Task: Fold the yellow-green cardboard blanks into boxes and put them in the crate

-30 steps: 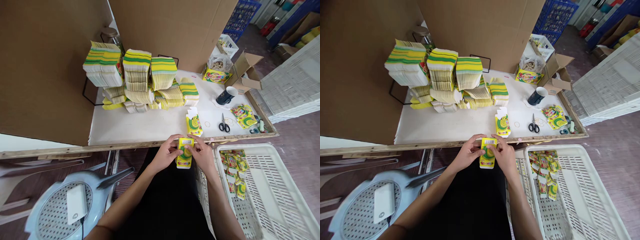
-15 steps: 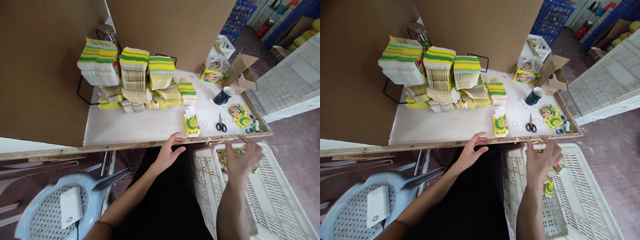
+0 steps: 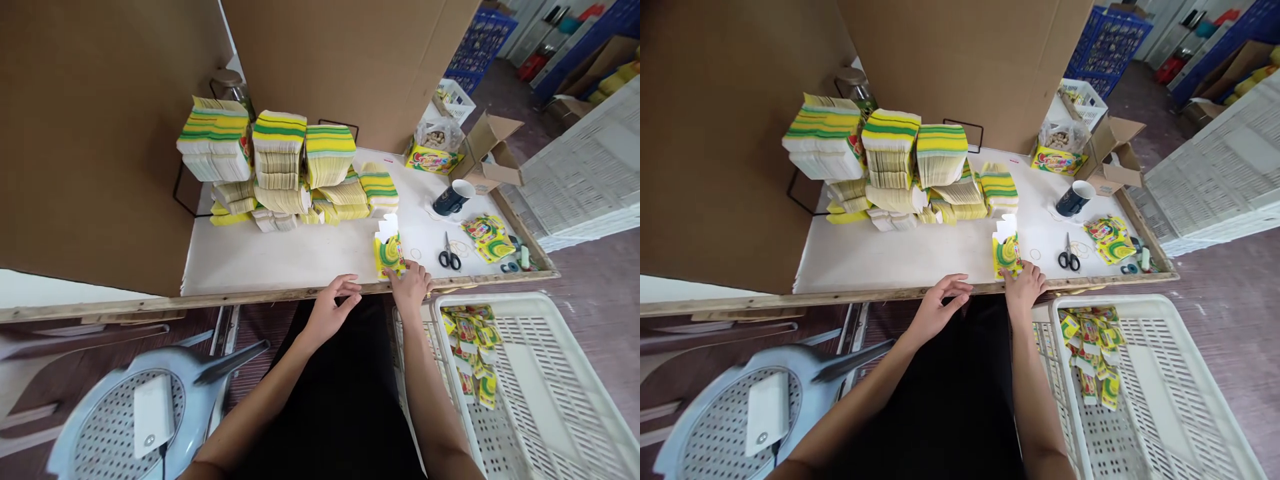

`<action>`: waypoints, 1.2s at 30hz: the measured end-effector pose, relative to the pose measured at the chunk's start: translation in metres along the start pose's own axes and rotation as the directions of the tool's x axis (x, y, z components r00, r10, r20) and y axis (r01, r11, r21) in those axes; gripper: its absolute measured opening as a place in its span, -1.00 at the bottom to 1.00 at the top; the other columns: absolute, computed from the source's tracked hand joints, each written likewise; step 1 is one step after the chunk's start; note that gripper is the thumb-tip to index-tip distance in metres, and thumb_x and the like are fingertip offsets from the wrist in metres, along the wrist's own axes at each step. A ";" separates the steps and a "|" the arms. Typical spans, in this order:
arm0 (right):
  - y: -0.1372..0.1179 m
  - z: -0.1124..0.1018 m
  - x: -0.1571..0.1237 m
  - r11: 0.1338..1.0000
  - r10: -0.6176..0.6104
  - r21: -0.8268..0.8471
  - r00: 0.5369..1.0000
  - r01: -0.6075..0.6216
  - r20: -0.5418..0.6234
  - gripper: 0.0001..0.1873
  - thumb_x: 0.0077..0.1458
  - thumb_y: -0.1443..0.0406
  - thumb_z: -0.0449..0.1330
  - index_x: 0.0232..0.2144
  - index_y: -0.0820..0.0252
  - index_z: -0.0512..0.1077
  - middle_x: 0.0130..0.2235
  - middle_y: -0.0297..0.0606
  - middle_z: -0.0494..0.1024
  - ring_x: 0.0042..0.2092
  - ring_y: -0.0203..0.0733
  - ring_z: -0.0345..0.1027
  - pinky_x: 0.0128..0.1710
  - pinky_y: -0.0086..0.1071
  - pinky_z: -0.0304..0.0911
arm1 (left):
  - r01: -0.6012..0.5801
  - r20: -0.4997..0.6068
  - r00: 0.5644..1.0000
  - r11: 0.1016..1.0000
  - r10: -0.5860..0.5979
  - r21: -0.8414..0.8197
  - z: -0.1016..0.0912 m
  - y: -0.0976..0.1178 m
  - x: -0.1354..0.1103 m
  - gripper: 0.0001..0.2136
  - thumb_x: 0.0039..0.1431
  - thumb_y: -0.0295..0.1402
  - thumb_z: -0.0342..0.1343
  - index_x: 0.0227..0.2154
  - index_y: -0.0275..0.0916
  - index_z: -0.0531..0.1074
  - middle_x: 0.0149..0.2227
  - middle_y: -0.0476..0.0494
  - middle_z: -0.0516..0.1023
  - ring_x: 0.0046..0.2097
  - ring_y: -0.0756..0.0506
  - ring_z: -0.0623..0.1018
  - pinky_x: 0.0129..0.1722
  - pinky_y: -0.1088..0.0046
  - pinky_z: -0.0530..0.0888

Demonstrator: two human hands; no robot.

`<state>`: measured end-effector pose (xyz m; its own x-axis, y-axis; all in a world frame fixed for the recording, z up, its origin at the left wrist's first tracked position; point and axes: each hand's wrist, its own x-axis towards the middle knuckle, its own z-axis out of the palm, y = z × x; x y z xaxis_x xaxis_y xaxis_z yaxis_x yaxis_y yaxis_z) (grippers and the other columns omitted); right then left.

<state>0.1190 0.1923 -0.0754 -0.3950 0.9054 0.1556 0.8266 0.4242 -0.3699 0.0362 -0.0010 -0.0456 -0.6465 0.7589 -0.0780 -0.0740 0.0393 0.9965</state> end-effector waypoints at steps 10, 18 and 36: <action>-0.002 -0.036 -0.027 0.537 -0.008 0.840 0.995 -0.080 0.099 -0.64 0.07 0.07 0.26 -0.19 0.20 0.41 -0.29 -0.18 0.55 -0.27 -0.13 0.39 -0.18 -0.22 0.30 | 0.012 0.031 1.000 0.972 -0.005 -0.234 0.000 -0.004 0.007 -0.54 0.16 -0.14 0.21 0.06 -0.27 0.39 0.00 -0.33 0.56 -0.01 -0.18 0.58 0.11 0.18 0.43; -0.023 -0.046 -0.079 0.164 -0.175 0.888 0.874 -0.429 0.454 -0.65 -0.09 0.16 0.44 -0.26 0.15 0.50 -0.28 -0.24 0.61 -0.20 -0.16 0.48 -0.10 -0.27 0.37 | 0.086 0.195 0.980 0.784 0.045 -0.615 0.002 0.006 0.011 -0.47 -0.01 -0.03 0.32 -0.04 -0.27 0.51 0.05 -0.33 0.56 0.15 -0.31 0.49 0.16 0.14 0.41; -0.034 -0.042 -0.094 0.436 -0.202 0.881 0.933 -0.185 0.296 -0.73 0.09 0.11 0.31 -0.39 0.19 0.43 -0.42 -0.31 0.48 -0.39 -0.25 0.31 -0.33 -0.35 0.27 | 0.062 -0.023 0.996 0.849 -0.087 -0.524 0.005 0.001 0.012 -0.59 0.02 -0.10 0.31 -0.17 -0.27 0.45 -0.28 -0.14 0.64 -0.20 -0.11 0.62 -0.21 0.41 0.52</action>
<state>0.1446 0.0934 -0.0388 -0.6548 0.7540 -0.0514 0.0803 0.0018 -0.9968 0.0323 0.0118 -0.0454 -0.6552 0.7372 -0.1650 -0.5009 -0.2604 0.8254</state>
